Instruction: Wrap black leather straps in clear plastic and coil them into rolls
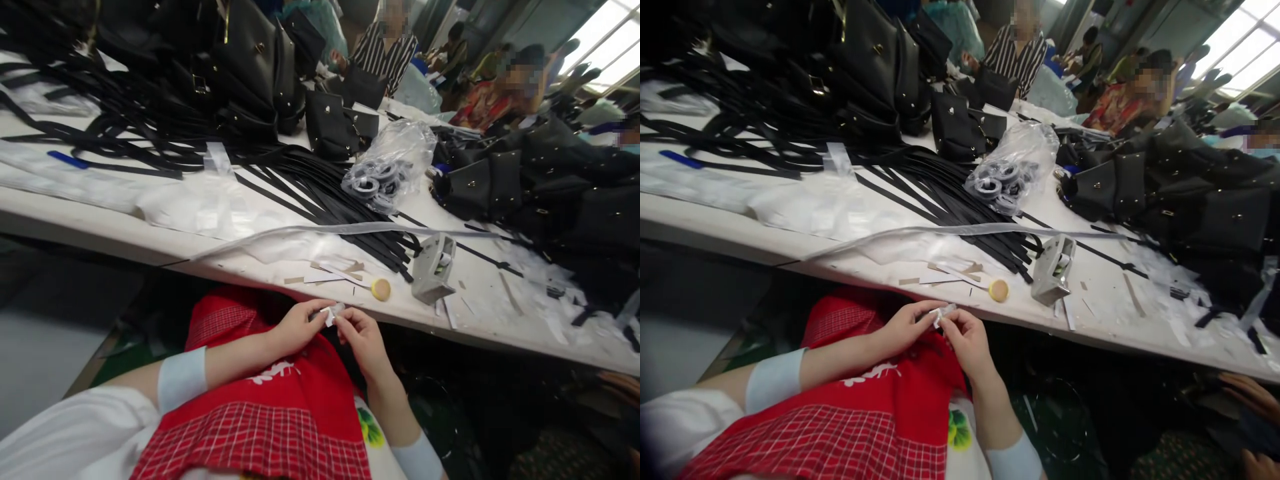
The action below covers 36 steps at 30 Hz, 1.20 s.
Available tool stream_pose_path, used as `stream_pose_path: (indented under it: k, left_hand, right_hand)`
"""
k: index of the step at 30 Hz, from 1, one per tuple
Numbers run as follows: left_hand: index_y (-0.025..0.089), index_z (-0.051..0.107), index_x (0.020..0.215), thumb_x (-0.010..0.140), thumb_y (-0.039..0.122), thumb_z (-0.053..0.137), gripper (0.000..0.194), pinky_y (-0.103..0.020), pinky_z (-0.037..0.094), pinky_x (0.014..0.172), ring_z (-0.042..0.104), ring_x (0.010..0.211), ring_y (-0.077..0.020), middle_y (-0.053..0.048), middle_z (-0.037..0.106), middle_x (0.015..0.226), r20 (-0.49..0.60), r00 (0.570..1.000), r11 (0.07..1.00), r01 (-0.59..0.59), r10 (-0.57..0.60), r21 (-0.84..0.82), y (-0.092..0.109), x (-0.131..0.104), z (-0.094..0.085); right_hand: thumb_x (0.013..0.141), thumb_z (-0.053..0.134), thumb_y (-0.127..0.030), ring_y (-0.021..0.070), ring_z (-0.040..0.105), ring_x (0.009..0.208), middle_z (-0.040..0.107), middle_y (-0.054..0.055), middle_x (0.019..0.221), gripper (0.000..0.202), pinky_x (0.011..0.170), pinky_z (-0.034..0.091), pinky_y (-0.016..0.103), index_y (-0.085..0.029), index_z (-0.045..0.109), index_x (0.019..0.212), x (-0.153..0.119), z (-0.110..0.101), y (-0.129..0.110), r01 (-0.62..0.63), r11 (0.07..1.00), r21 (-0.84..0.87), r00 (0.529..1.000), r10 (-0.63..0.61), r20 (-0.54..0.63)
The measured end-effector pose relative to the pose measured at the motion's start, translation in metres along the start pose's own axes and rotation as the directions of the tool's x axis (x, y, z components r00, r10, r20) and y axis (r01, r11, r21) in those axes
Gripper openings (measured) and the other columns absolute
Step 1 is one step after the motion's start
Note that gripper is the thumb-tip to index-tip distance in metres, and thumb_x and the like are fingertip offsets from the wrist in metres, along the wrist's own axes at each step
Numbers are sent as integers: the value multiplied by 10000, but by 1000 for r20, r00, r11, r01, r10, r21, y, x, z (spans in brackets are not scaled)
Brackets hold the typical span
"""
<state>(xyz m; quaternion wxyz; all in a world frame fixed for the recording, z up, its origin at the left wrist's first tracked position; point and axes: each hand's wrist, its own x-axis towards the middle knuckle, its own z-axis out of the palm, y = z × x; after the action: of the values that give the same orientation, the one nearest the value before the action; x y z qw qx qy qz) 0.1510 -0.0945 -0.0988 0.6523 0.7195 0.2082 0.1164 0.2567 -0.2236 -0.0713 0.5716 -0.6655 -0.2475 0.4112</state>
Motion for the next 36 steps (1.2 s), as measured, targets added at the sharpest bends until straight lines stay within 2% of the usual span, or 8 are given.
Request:
stream_pose_path:
  k: [7, 14, 20, 24, 28, 31, 33, 36]
  left_hand:
    - [112, 687, 1139, 862, 304, 528, 372, -354, 483, 951, 663, 1009, -246, -106, 730, 1114, -57, 997, 999, 42, -43, -18, -2, 3, -9]
    - [96, 680, 1144, 863, 318, 509, 396, -356, 481, 946, 661, 1012, -245, -119, 729, 1112, -37, 999, 999, 40, -40, -9, -2, 5, -6]
    - [115, 706, 1074, 821, 311, 492, 385, -356, 490, 934, 657, 997, -236, -77, 740, 1079, 20, 995, 972, 104, -102, -211, -6, 3, -7]
    - [140, 726, 1020, 838, 304, 428, 386, -367, 443, 1002, 637, 1038, -240, -63, 737, 1081, -43, 998, 984, 33, -41, -173, -10, 1, -8]
    - [121, 724, 980, 856, 421, 523, 381, -332, 507, 852, 662, 908, -243, -82, 750, 968, -76, 992, 984, 90, -103, -156, -7, 5, -4]
    - [109, 714, 1006, 865, 469, 527, 429, -311, 512, 783, 655, 852, -236, -82, 739, 918, -155, 977, 982, 129, -150, -138, -3, 8, -4]
    - [118, 714, 1025, 891, 485, 482, 455, -318, 509, 795, 649, 854, -238, -88, 730, 924, -190, 974, 989, 108, -126, -103, 3, 4, -4]
    - [180, 736, 995, 921, 503, 433, 449, -335, 497, 858, 637, 884, -248, -93, 717, 932, -195, 980, 999, 40, -39, 1, 6, -4, -4]
  right_hand:
    - [771, 688, -479, 93, 439, 514, 538, -23, 568, 325, 507, 352, 222, -162, 642, 713, 5, 3, 12, -76, 997, -21, 997, 76, 1]
    - [753, 692, -541, 65, 357, 422, 467, -52, 469, 426, 435, 274, 211, -163, 564, 606, 11, 4, 28, -138, 989, -59, 986, 132, -103]
    - [731, 699, -570, 58, 322, 381, 437, -65, 413, 472, 408, 235, 217, -181, 494, 557, 12, 9, 35, -128, 989, -71, 986, 119, -120]
    - [727, 702, -568, 59, 322, 366, 426, -66, 387, 486, 400, 230, 215, -187, 472, 533, 11, 11, 35, -129, 990, -61, 985, 120, -126]
    - [728, 718, -520, 70, 401, 400, 512, -43, 457, 410, 429, 306, 209, -164, 573, 587, 11, 10, 34, -161, 987, -20, 986, 159, -58]
    - [690, 767, -446, 93, 522, 520, 652, 3, 642, 318, 543, 423, 217, -152, 696, 787, 10, 11, 32, -181, 976, 121, 983, 178, 30]
    - [688, 768, -419, 107, 555, 566, 685, 21, 708, 315, 591, 454, 231, -152, 716, 846, 8, 14, 31, -185, 969, 165, 983, 180, 49]
    - [780, 678, -453, 148, 593, 579, 689, 43, 690, 309, 569, 473, 260, -146, 709, 775, 11, 17, 29, -110, 993, 49, 992, 107, 66]
